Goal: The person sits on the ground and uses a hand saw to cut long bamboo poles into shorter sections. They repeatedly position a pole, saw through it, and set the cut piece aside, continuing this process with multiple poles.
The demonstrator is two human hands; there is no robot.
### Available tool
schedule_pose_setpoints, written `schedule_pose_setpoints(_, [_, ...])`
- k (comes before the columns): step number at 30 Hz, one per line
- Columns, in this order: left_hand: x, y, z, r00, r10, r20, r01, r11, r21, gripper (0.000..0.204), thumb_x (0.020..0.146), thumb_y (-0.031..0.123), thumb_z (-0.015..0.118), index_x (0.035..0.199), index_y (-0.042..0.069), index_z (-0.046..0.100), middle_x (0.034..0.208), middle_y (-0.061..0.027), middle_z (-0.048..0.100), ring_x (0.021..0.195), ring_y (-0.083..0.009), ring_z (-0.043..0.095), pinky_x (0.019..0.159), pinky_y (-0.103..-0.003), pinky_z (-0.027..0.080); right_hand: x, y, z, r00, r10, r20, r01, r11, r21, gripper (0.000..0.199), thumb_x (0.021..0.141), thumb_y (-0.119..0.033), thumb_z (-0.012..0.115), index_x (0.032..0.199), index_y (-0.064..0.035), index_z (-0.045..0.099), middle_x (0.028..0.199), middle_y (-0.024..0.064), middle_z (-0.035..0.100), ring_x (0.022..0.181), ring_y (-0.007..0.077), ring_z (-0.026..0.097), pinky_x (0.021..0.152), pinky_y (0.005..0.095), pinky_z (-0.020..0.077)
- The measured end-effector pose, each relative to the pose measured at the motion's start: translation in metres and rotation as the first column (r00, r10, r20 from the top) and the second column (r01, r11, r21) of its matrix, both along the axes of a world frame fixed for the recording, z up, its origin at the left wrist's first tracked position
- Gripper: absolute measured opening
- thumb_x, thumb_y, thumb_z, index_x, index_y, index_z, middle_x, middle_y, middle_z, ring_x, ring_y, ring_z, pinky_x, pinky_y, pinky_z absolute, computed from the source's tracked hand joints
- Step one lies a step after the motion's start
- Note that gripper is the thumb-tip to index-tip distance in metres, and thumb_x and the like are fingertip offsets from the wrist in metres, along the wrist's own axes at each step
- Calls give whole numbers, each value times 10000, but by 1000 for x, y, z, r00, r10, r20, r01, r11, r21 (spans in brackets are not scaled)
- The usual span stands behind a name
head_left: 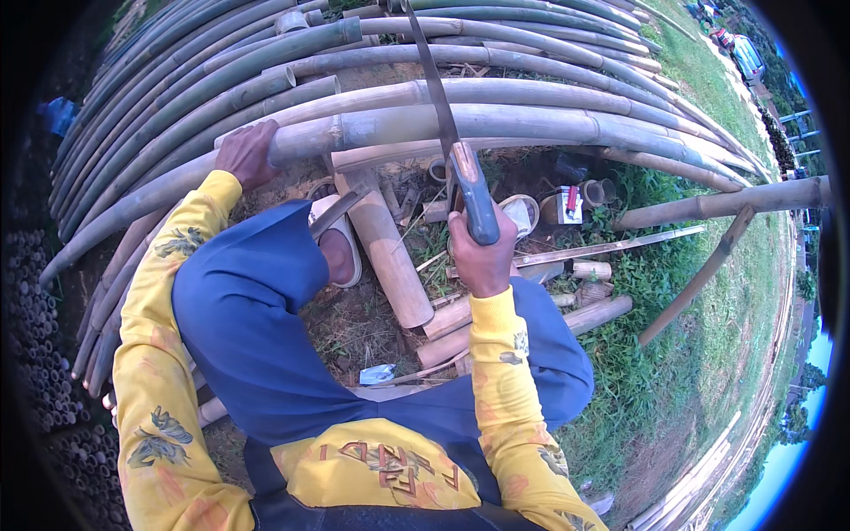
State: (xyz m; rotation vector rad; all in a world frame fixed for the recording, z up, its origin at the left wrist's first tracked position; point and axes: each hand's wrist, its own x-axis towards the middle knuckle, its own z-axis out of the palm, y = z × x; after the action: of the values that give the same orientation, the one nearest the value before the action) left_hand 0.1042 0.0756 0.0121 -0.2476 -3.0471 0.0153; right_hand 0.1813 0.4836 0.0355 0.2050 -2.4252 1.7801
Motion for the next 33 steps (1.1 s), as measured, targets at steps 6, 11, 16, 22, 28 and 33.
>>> schedule_pose_setpoints(6, [8, -31, -6, 997, 18, -73, -20, 999, -34, 609, 670, 245, 856, 1179, 82, 563, 1125, -175, 700, 1071, -379, 674, 931, -477, 533, 122, 42, -7, 999, -16, 30, 12, 990, 138, 316, 865, 17, 714, 1181, 29, 702, 867, 131, 725, 729, 197, 709, 717, 319, 552])
schedule_pose_setpoints(11, [-6, -20, -4, 997, 4, -72, -4, 1000, -1, 619, 669, 238, 862, 1192, 79, 572, 1144, -156, 698, 1084, -371, 672, 940, -477, 531, 56, 29, -6, 1000, -22, 17, 21, 998, 64, 147, 857, 6, 723, 997, 13, 679, 739, 92, 659, 612, 177, 621, 625, 327, 505])
schedule_pose_setpoints(16, [-6, -25, 5, 993, 4, -116, -7, 1000, -25, 625, 677, 246, 859, 1206, 81, 569, 1175, -148, 691, 1089, -363, 674, 943, -471, 530, 33, 3, 3, 994, -7, -109, 9, 1000, 18, 152, 858, 3, 750, 986, 31, 673, 749, 36, 638, 659, 104, 584, 630, 279, 481])
schedule_pose_setpoints(22, [3, -23, 1, 999, 37, -21, -38, 998, -45, 639, 677, 250, 854, 1221, 81, 563, 1176, -150, 693, 1091, -361, 674, 940, -467, 531, 105, 38, -4, 998, -20, -57, 29, 987, 158, 236, 842, 5, 729, 1075, 19, 697, 763, 100, 678, 636, 216, 672, 629, 332, 520])
schedule_pose_setpoints(28, [-5, -17, 14, 996, 4, -89, -9, 998, -55, 640, 679, 249, 856, 1222, 68, 567, 1203, -170, 687, 1116, -359, 667, 968, -459, 522, 16, -5, -2, 998, -51, 38, 53, 997, -60, 131, 854, 3, 738, 910, 18, 620, 718, 100, 632, 606, 216, 611, 599, 342, 483])
schedule_pose_setpoints(33, [11, -24, 11, 996, -10, -93, 6, 999, -39, 622, 679, 243, 859, 1199, 69, 566, 1169, -155, 691, 1087, -357, 673, 955, -450, 525, 142, 33, 26, 996, -68, -56, 77, 979, 189, 352, 837, 29, 701, 1189, 38, 699, 949, 172, 746, 851, 294, 764, 794, 356, 573])
